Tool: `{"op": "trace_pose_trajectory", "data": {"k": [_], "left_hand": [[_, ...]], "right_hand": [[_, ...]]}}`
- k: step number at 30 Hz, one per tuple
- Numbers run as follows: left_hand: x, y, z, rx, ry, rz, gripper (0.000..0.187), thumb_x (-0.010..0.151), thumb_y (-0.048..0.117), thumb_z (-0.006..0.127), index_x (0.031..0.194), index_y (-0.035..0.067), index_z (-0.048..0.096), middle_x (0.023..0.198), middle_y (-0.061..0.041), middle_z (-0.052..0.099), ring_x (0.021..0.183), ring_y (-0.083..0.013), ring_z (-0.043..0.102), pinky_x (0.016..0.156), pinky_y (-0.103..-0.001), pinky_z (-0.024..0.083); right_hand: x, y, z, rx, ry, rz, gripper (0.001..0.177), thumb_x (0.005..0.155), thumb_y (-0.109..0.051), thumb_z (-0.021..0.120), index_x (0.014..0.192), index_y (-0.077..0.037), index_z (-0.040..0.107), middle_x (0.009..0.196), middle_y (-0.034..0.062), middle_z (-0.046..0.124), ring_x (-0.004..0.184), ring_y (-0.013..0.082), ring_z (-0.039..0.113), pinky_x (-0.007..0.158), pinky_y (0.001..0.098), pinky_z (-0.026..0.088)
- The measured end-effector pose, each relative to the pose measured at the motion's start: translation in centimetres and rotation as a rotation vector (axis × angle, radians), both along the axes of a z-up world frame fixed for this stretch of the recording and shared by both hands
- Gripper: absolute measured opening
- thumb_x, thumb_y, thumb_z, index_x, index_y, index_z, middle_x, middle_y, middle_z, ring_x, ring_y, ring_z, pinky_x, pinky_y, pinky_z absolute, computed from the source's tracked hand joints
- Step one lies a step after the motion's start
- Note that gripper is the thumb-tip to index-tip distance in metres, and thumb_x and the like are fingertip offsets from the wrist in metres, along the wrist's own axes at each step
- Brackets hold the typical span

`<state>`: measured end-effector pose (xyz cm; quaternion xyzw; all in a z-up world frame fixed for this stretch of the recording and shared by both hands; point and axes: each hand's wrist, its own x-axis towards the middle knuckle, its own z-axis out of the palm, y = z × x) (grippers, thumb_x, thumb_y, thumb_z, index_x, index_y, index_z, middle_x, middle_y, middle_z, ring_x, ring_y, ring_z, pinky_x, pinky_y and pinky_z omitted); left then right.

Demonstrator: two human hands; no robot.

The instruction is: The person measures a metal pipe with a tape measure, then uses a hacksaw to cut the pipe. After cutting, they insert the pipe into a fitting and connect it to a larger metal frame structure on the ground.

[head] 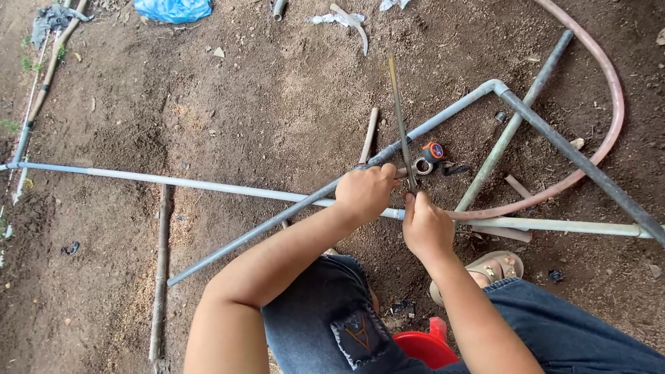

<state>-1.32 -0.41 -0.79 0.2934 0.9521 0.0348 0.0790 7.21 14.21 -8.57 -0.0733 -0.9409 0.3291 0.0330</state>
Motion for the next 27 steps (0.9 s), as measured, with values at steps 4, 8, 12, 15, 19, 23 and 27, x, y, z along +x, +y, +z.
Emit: {"op": "trace_pose_trajectory", "data": {"k": [4, 8, 12, 15, 19, 23, 27], "left_hand": [[-0.9, -1.0, 0.4, 0.036, -0.040, 0.083, 0.031, 0.114, 0.027, 0.037, 0.111, 0.011, 0.063, 0.092, -0.015, 0.076, 0.081, -0.0357, 0.081, 0.074, -0.051, 0.066], [-2.0, -2.9, 0.9, 0.054, 0.047, 0.163, 0.028, 0.114, 0.029, 0.044, 0.115, 0.010, 0.065, 0.090, -0.013, 0.076, 0.080, -0.0355, 0.081, 0.071, -0.049, 0.065], [-3.0, -3.3, 1.0, 0.052, 0.116, 0.146, 0.026, 0.113, 0.026, 0.046, 0.112, 0.008, 0.065, 0.087, -0.014, 0.075, 0.076, -0.0342, 0.080, 0.066, -0.048, 0.066], [-0.2, -2.1, 1.9, -0.112, 0.058, -0.010, 0.028, 0.112, 0.021, 0.043, 0.116, 0.008, 0.067, 0.087, -0.014, 0.076, 0.075, -0.0306, 0.081, 0.065, -0.045, 0.066], [-2.0, -2.3, -0.2, 0.002, 0.098, 0.064, 0.024, 0.111, 0.030, 0.049, 0.111, 0.010, 0.063, 0.086, -0.010, 0.075, 0.076, -0.0330, 0.081, 0.068, -0.048, 0.066], [-2.5, -3.4, 1.7, 0.025, 0.070, 0.086, 0.029, 0.114, 0.028, 0.045, 0.115, 0.009, 0.067, 0.085, -0.012, 0.074, 0.071, -0.0282, 0.079, 0.062, -0.043, 0.065], [-3.3, -2.4, 1.4, -0.185, -0.121, 0.231, 0.027, 0.120, 0.031, 0.040, 0.126, 0.012, 0.058, 0.078, -0.001, 0.067, 0.053, -0.0141, 0.062, 0.038, -0.031, 0.050]], "right_hand": [[2.8, -0.8, -1.3, 0.013, -0.026, -0.009, 0.050, 0.121, -0.032, 0.034, 0.090, -0.010, 0.066, 0.057, 0.0001, 0.056, 0.045, 0.0168, 0.056, 0.050, 0.0276, 0.045], [6.5, -1.5, -4.1, -0.007, -0.055, 0.036, 0.047, 0.118, -0.033, 0.037, 0.091, -0.011, 0.068, 0.051, 0.0012, 0.058, 0.043, 0.0211, 0.061, 0.047, 0.0313, 0.046], [5.3, -1.2, -1.7, -0.024, -0.029, 0.035, 0.043, 0.117, -0.032, 0.038, 0.096, -0.012, 0.069, 0.054, 0.0027, 0.063, 0.048, 0.0237, 0.067, 0.049, 0.0345, 0.051], [1.8, -0.9, -1.3, 0.089, 0.016, 0.042, 0.045, 0.116, -0.037, 0.041, 0.091, -0.007, 0.063, 0.056, 0.0131, 0.064, 0.056, 0.0359, 0.073, 0.052, 0.0473, 0.054], [-1.1, -1.8, -0.4, -0.003, -0.067, 0.006, 0.046, 0.118, -0.035, 0.035, 0.093, -0.013, 0.066, 0.060, 0.0021, 0.062, 0.051, 0.0190, 0.064, 0.050, 0.0309, 0.051], [2.4, -2.5, -0.3, -0.030, -0.028, 0.024, 0.045, 0.118, -0.031, 0.037, 0.096, -0.009, 0.070, 0.056, 0.0005, 0.060, 0.044, 0.0159, 0.059, 0.045, 0.0254, 0.045], [6.3, -2.2, -4.6, -0.034, 0.010, 0.103, 0.030, 0.114, -0.023, 0.048, 0.097, -0.008, 0.068, 0.051, -0.0016, 0.063, 0.032, 0.0116, 0.060, 0.024, 0.0278, 0.042]]}}
